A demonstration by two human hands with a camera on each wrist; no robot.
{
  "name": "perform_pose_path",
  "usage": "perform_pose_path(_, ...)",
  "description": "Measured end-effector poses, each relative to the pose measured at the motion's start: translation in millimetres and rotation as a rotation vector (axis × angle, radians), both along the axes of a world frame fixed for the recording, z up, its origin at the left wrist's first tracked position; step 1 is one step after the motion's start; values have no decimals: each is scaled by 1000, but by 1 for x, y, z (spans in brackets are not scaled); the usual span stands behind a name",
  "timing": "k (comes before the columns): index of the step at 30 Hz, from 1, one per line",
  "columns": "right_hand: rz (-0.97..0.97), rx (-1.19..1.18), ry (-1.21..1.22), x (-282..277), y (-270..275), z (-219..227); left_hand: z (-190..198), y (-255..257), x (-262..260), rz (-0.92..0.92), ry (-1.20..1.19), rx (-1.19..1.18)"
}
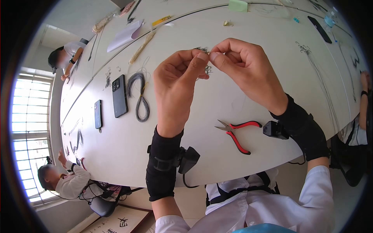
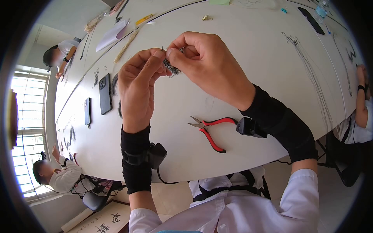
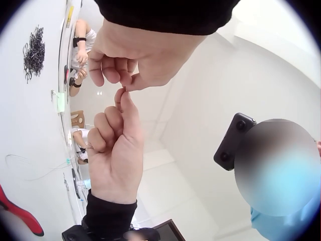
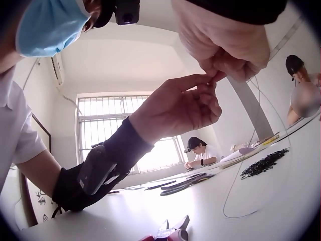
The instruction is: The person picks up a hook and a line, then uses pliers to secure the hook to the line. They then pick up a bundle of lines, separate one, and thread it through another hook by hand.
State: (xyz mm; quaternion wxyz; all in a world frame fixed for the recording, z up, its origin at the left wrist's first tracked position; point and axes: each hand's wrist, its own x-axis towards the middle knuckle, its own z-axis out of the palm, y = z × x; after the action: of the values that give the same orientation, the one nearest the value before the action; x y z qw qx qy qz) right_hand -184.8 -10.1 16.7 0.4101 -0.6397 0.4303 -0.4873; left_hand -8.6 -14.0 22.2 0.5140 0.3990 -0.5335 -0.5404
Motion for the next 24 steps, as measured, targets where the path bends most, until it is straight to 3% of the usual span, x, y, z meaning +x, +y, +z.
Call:
perform_pose_path(12,36,28,0,0,-3,-5,3,-1,3,-9,-173,-90)
perform_pose_path(18,104,50,-12,0,-2,-2,1,-4,5,-16,-9,-13)
perform_pose_path(21,103,19,126,-5,-2,7,0,-6,9,-13,34,17)
perform_pose_path(24,104,41,102,-7,-3,11,0,-8,14,-60,2,32)
